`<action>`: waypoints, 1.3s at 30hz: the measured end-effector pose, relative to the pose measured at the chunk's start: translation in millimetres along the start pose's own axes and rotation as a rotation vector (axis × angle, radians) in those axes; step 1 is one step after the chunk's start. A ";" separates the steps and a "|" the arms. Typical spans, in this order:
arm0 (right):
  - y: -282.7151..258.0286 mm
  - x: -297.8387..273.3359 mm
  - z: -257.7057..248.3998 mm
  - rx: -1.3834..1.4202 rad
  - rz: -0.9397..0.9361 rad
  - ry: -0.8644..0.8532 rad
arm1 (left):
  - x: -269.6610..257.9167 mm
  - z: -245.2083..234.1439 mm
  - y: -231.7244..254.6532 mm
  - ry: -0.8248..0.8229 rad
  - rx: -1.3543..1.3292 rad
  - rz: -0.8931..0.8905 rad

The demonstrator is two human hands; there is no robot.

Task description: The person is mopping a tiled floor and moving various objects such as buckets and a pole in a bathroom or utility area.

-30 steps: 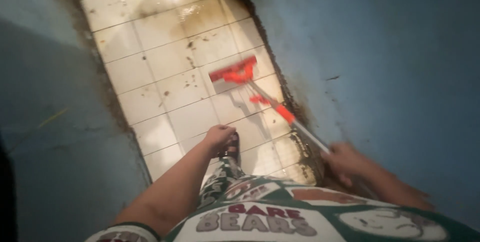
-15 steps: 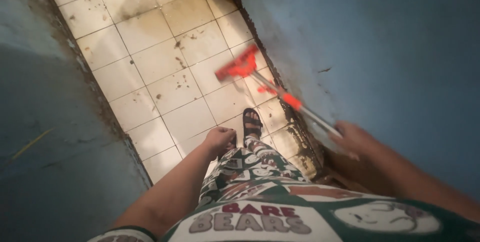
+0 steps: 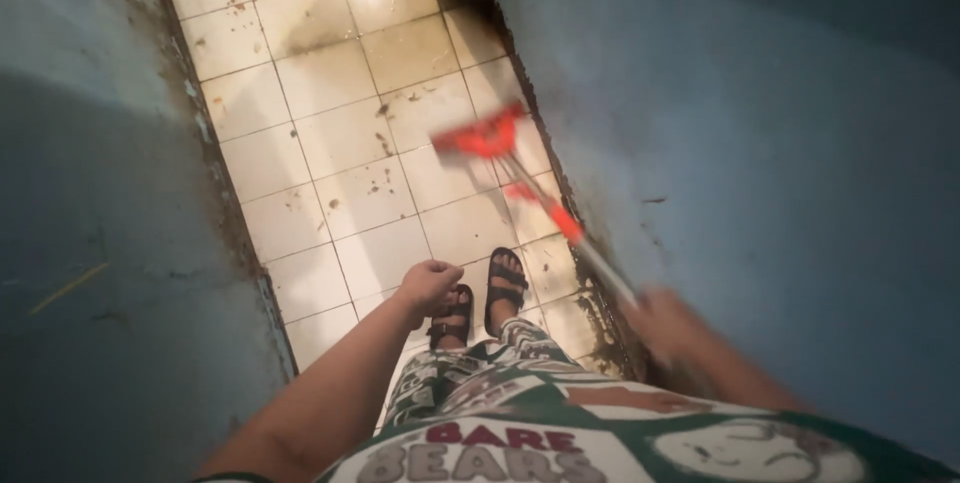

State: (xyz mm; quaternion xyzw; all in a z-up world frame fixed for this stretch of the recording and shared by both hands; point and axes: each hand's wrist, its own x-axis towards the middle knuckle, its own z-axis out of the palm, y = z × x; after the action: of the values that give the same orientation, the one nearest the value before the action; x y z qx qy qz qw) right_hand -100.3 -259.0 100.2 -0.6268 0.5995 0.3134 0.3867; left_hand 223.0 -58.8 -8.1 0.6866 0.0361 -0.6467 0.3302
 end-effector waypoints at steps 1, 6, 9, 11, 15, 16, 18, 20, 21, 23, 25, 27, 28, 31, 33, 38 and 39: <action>29.5 -2.9 10.7 -0.002 0.000 0.000 | 6.4 0.3 -3.8 0.000 -0.002 0.000; 121.7 9.2 39.2 -0.051 0.037 0.056 | 29.5 7.0 -12.7 -0.022 -0.022 0.065; 64.3 -2.8 1.1 -0.051 -0.071 0.067 | 15.3 17.8 5.5 -0.031 -0.029 0.020; 19.1 38.0 -18.8 -0.021 -0.079 0.040 | 31.6 23.2 -4.6 -0.022 0.004 0.071; -67.3 172.8 -53.0 -0.095 -0.306 0.086 | 53.7 28.5 -21.4 -0.066 -0.059 0.129; -51.2 247.5 -62.0 -0.101 -0.318 0.073 | 50.6 28.6 -18.8 -0.050 -0.067 0.124; -129.0 385.2 -48.8 -0.813 -0.618 -0.042 | 38.9 25.7 -21.4 0.005 -0.020 0.172; -161.0 290.7 -61.1 -0.596 -0.465 -0.027 | 26.6 15.1 -27.7 0.007 -0.048 0.122; -209.9 239.0 -79.9 -0.375 -0.310 0.012 | 25.1 12.4 -21.7 0.001 -0.069 0.096; -157.5 250.6 -64.0 -0.305 -0.383 0.058 | 9.2 4.8 -14.2 0.044 -0.082 0.061; -79.4 213.0 -51.1 -0.236 -0.454 0.093 | -1.6 -2.1 -8.3 0.086 -0.097 0.019; -56.9 104.3 -43.4 -0.041 -0.182 0.015 | -6.8 -6.0 -5.3 0.136 -0.005 -0.022; -14.6 100.1 -24.2 -0.045 -0.181 0.017 | -4.5 -8.4 -7.4 0.134 -0.010 -0.022; 96.5 91.3 17.5 -0.183 -0.046 0.130 | 9.3 -6.6 -13.2 0.061 -0.057 -0.021; 137.7 86.8 34.9 -0.111 -0.086 0.119 | 19.9 -6.6 -21.3 0.023 -0.077 0.027; 38.7 46.4 2.5 0.044 -0.083 0.032 | 6.7 10.4 -10.8 0.015 -0.064 0.020; -19.4 28.4 -15.4 0.091 -0.022 0.001 | 2.9 11.6 -7.0 0.032 -0.058 0.007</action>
State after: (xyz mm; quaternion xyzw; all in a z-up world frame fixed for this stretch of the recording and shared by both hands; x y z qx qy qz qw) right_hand -79.8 -287.1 85.7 -0.6152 0.6065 0.2812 0.4180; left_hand 210.1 -60.3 -13.0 0.6869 0.0578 -0.6333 0.3517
